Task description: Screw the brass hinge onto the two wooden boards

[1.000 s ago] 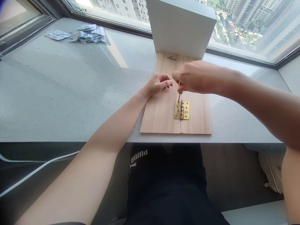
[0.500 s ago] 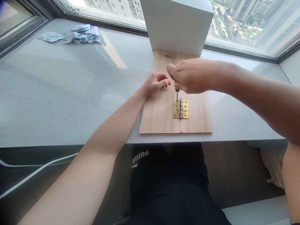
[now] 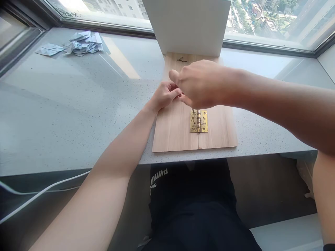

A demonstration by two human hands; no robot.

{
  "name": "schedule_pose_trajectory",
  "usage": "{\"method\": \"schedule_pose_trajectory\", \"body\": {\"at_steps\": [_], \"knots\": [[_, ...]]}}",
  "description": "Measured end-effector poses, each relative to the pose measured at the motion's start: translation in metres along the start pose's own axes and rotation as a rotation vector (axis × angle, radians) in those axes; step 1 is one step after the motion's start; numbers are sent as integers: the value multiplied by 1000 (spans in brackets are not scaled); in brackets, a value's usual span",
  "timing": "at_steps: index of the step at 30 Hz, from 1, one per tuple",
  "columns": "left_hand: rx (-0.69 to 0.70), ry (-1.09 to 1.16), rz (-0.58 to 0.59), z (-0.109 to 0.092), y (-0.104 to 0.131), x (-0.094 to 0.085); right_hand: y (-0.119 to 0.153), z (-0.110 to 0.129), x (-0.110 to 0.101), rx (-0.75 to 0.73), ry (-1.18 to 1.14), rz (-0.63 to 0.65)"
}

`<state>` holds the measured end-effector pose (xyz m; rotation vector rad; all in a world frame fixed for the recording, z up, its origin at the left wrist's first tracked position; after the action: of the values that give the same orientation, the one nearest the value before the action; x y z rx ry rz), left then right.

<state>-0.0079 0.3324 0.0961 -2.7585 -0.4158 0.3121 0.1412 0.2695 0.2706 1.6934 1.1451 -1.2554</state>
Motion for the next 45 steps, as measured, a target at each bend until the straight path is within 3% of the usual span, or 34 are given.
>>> {"method": "schedule_pose_trajectory", "body": {"at_steps": [5,8,18,21,28,31,35,39,45], "knots": [[-11,-22,-16,5,-2,-2,7,5,3,-92,8,107],[-23,-29,-7,1,0,-1,6,5,2,-145,51,101],[-51,-56,-10,-7,2,-1,6,-2,-7,35,10,-3],[-54,-56,-16,-5,1,-1,13,2,-9,8,-47,35],[-29,-67,21,-11,4,0,6,5,-5,26,199,131],[-34,-62,21,-12,4,1,4,13,-7,-1,123,64],[-17,-37,4,-10,1,2,9,6,-7,48,-25,-40],[-38,-52,0,-4,-1,3,13,2,5,34,-121,74],[-34,-68,-10,-8,1,0,7,1,-2,125,132,158]]}}
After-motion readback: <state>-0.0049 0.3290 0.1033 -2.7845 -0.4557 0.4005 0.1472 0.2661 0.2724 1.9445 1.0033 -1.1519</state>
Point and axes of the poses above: each hand's wrist, its own y-axis away from the middle knuckle, its own x-axis out of the palm, z = x × y, the point moved 10 cm from there along -y, towards the middle knuckle, and after that the axes turned 14 degrees about -z, right-handed, at the moved point
